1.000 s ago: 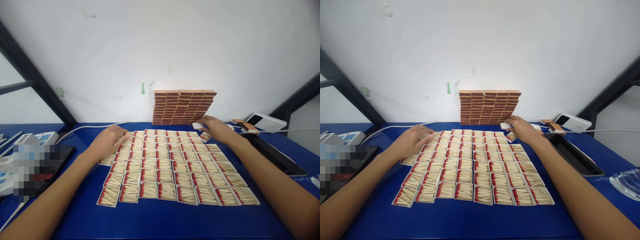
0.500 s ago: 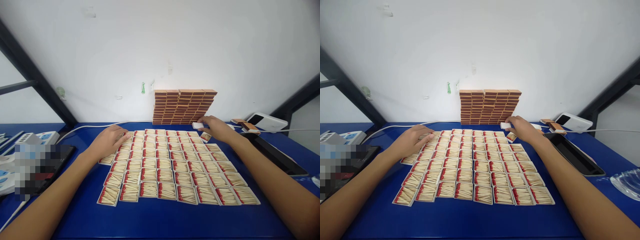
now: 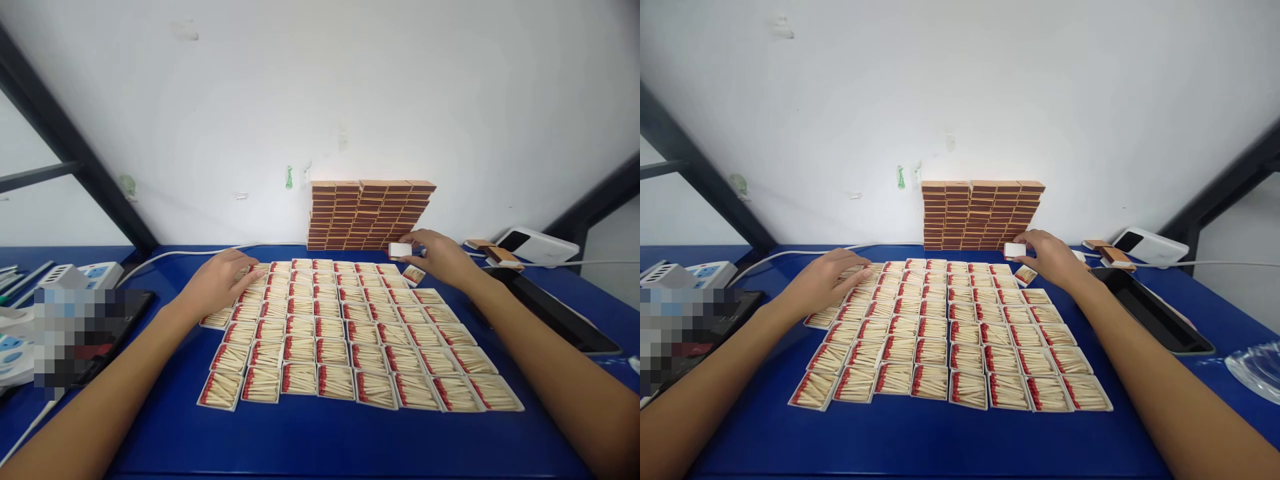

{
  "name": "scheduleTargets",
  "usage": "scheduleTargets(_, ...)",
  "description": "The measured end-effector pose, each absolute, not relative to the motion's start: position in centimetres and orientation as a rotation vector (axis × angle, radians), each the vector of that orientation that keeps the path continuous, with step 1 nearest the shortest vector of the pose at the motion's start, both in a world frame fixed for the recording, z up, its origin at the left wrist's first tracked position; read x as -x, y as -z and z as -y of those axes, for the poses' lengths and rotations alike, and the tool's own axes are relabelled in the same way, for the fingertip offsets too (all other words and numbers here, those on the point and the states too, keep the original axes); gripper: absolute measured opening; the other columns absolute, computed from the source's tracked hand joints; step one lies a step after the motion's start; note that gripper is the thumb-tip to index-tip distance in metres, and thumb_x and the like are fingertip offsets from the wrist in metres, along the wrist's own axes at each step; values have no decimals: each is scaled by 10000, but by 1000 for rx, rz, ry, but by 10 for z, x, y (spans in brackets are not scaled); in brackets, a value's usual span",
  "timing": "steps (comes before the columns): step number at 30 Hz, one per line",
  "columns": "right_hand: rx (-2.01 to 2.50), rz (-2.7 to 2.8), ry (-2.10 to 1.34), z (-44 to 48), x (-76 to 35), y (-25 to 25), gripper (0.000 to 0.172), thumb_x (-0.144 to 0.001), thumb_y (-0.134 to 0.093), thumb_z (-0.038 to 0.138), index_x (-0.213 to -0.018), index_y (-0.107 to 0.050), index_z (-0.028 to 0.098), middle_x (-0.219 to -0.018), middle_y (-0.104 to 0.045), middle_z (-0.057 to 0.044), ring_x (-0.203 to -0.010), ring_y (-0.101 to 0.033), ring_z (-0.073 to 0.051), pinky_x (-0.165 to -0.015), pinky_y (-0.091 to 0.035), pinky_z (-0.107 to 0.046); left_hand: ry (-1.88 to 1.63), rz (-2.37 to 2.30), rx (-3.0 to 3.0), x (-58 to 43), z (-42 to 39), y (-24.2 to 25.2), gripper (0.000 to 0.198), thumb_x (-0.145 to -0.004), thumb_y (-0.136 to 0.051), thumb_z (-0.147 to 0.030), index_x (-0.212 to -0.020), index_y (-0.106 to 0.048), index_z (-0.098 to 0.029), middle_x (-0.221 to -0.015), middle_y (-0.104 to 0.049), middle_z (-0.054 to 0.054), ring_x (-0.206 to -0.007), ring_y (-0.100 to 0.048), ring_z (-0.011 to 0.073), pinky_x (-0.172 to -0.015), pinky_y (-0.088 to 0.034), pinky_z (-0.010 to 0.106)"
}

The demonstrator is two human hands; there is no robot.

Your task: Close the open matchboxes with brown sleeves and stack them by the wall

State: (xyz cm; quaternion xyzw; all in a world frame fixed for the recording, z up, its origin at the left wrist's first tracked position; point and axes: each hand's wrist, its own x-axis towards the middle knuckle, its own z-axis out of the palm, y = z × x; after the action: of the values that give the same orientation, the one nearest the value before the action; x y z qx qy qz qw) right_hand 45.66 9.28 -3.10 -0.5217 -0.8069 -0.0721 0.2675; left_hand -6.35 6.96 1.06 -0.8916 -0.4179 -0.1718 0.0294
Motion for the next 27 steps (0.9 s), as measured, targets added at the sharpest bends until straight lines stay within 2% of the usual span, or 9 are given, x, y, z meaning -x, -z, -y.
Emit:
scheduleTargets(8,1423,2214,292,-80,-449,19,348,-978,-595,476,-1176,-706,211,-1069,-721,-147,-936,-700,-341,-790,-547,-454,560,1271,2736,62,-67,-13,530,-1076,-417,-567,-1176,-768,-182,-1169,-782,132,-1116,-688,318,-1010,-534,506)
scheduleTargets(14,1408,2193,438,-60,-425,0,378,-1016,-572,464,-1296,-690,239,-1193,-698,-152,-1058,-691,-355,-833,-565,-449,668,1223,2687,59,-64,-13,463,-1053,-492,-532,-1177,-764,-178,-1160,-783,143,-1102,-699,327,-985,-554,517)
scheduleTargets(21,1345,2187,569,-48,-405,-6,325,-1013,-603,377,-1278,-697,216,-1218,-684,-194,-1190,-627,-411,-877,-560,-508,749,1106,2735,46,-56,-13,365,-1055,-534,-448,-1133,-761,-174,-1083,-788,119,-1030,-707,290,-936,-566,468)
scheduleTargets(24,1240,2179,554,-37,-383,-10,289,-1026,-602,346,-1279,-670,224,-1203,-706,-173,-1168,-645,-379,-882,-557,-483,879,1065,2754,33,-46,-14,348,-1053,-562,-443,-1160,-758,-177,-1103,-785,114,-1046,-707,274,-952,-565,449)
scheduleTargets(27,1061,2238,524,-19,-345,-16,232,-1036,-608,300,-1257,-644,236,-1153,-735,-133,-1078,-683,-319,-822,-562,-428,1054,1058,2785,13,-30,-18,351,-1041,-603,-470,-1203,-753,-197,-1151,-788,100,-1081,-713,262,-966,-571,442)
